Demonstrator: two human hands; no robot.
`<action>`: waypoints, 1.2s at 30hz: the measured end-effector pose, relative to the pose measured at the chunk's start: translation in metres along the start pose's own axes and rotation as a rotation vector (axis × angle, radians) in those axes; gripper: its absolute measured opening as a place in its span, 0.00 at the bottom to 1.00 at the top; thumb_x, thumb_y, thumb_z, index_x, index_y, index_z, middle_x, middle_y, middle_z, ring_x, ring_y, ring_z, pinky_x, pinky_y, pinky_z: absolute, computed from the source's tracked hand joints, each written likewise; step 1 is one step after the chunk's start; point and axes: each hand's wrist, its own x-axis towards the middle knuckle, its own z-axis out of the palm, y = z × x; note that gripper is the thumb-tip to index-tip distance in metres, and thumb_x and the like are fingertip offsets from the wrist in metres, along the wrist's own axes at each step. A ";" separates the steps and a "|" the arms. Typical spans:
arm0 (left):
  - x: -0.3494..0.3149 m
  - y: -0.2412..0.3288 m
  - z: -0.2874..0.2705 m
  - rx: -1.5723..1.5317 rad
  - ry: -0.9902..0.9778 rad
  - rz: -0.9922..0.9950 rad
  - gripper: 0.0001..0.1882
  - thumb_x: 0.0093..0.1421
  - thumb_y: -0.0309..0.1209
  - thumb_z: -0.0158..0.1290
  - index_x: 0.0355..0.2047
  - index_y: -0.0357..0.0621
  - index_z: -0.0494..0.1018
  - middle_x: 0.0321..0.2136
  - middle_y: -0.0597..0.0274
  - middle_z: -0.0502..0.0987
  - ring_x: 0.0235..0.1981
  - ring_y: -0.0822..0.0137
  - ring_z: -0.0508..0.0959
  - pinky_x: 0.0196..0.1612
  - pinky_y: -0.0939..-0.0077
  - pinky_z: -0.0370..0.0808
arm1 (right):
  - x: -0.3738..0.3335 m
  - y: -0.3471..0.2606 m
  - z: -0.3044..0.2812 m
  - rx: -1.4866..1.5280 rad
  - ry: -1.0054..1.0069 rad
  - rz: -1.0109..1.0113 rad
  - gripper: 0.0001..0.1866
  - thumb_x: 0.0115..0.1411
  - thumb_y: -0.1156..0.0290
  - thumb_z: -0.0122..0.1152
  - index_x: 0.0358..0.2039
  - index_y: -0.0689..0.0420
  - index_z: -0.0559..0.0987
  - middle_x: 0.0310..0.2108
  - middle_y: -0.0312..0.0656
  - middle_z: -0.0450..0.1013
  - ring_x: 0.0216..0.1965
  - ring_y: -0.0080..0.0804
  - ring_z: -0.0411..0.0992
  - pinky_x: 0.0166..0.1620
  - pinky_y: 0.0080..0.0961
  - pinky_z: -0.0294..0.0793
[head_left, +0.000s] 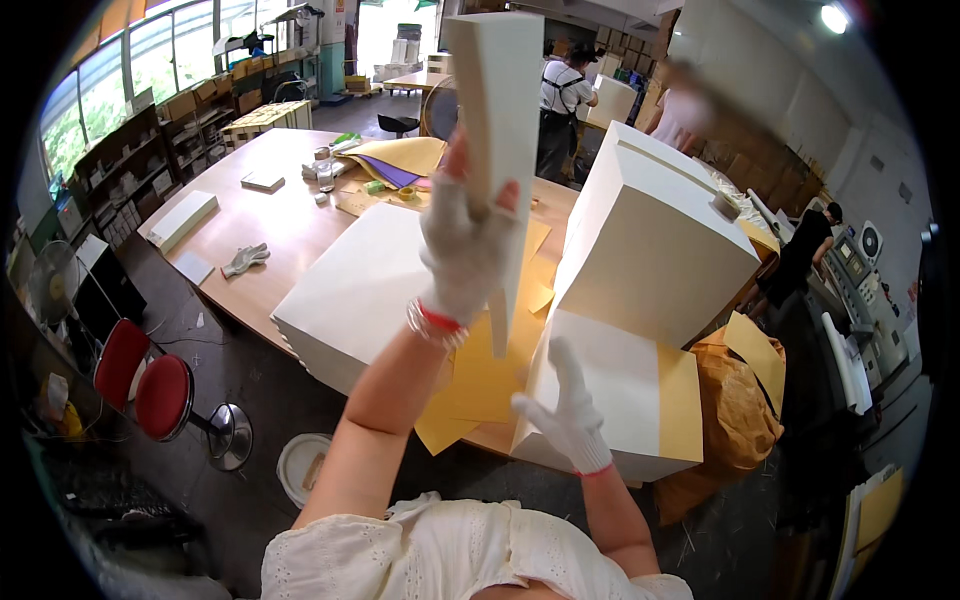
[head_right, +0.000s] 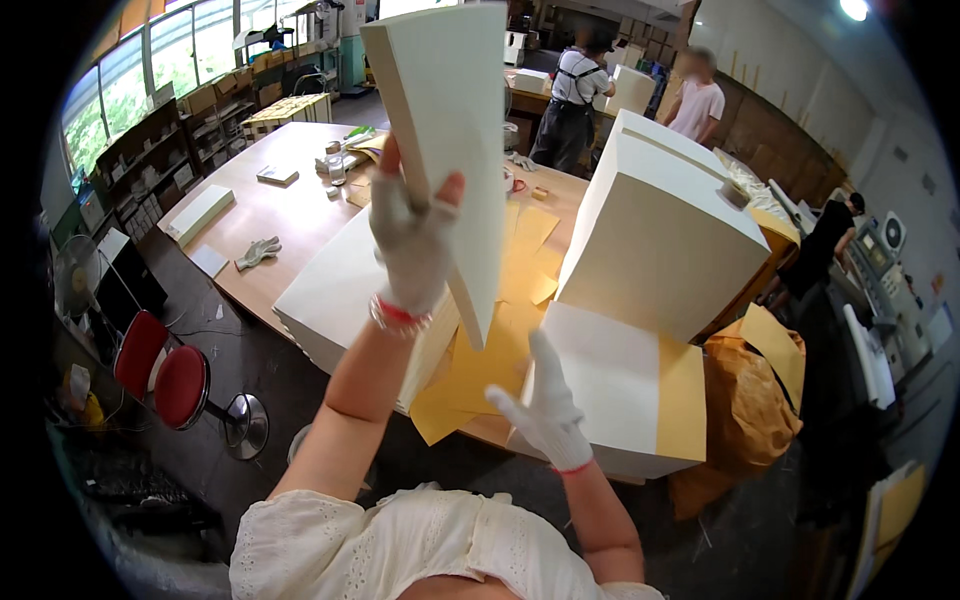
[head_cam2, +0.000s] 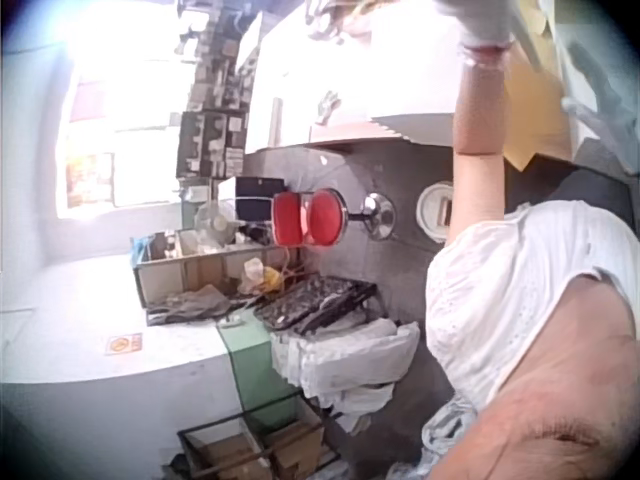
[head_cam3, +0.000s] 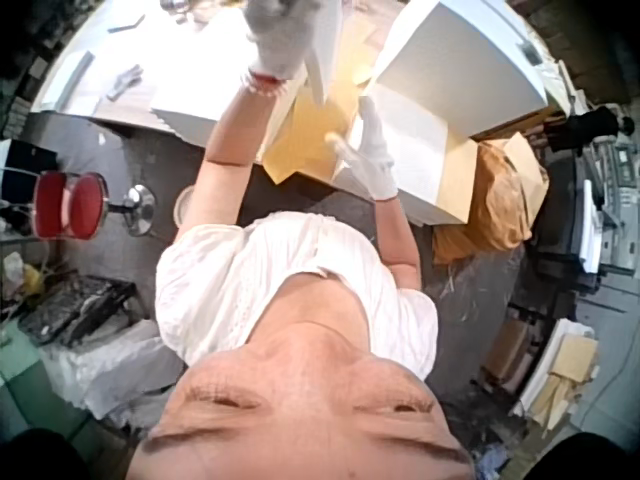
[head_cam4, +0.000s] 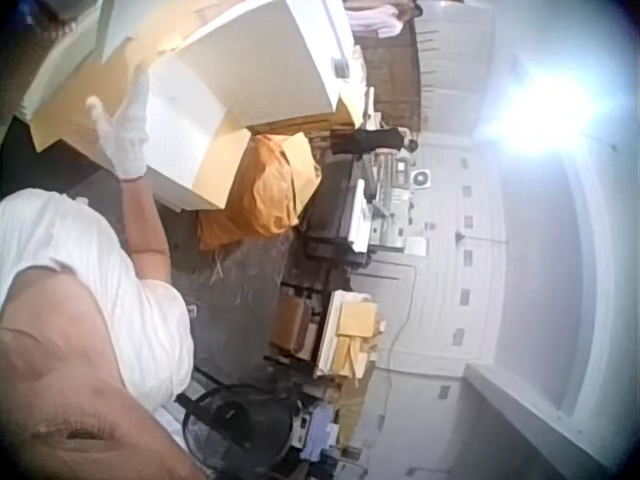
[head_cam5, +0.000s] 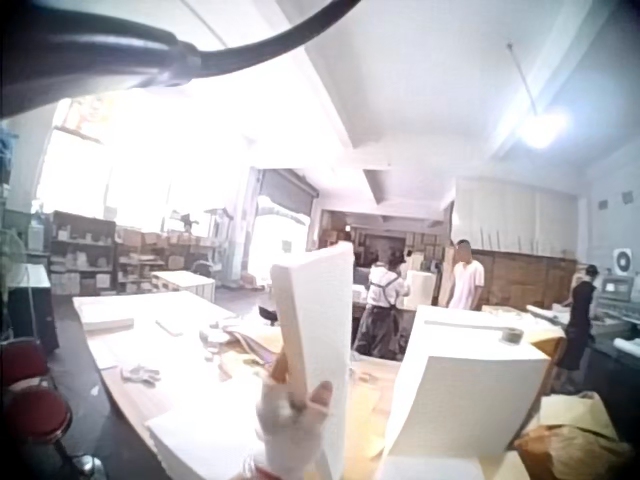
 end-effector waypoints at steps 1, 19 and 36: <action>-0.012 0.002 0.000 -0.028 0.013 0.191 0.30 0.63 0.19 0.53 0.65 0.36 0.58 0.52 0.57 0.74 0.49 0.72 0.77 0.46 0.80 0.78 | 0.022 -0.015 0.015 0.094 0.092 -0.091 0.42 0.57 0.61 0.71 0.67 0.58 0.59 0.63 0.49 0.62 0.64 0.46 0.63 0.65 0.36 0.64; 0.041 -0.071 -0.089 0.488 -0.899 -0.507 0.35 0.61 0.40 0.56 0.67 0.46 0.62 0.64 0.47 0.66 0.66 0.51 0.65 0.68 0.62 0.61 | 0.112 -0.028 0.191 1.274 0.010 0.656 0.26 0.65 0.75 0.59 0.62 0.59 0.63 0.52 0.45 0.69 0.50 0.31 0.71 0.49 0.27 0.77; 0.082 -0.289 -0.313 1.124 -0.692 -1.008 0.19 0.63 0.44 0.48 0.42 0.41 0.76 0.36 0.54 0.80 0.38 0.57 0.79 0.44 0.61 0.73 | 0.179 -0.052 0.139 0.036 -0.821 0.661 0.37 0.60 0.40 0.54 0.53 0.64 0.68 0.34 0.48 0.82 0.27 0.40 0.82 0.45 0.34 0.77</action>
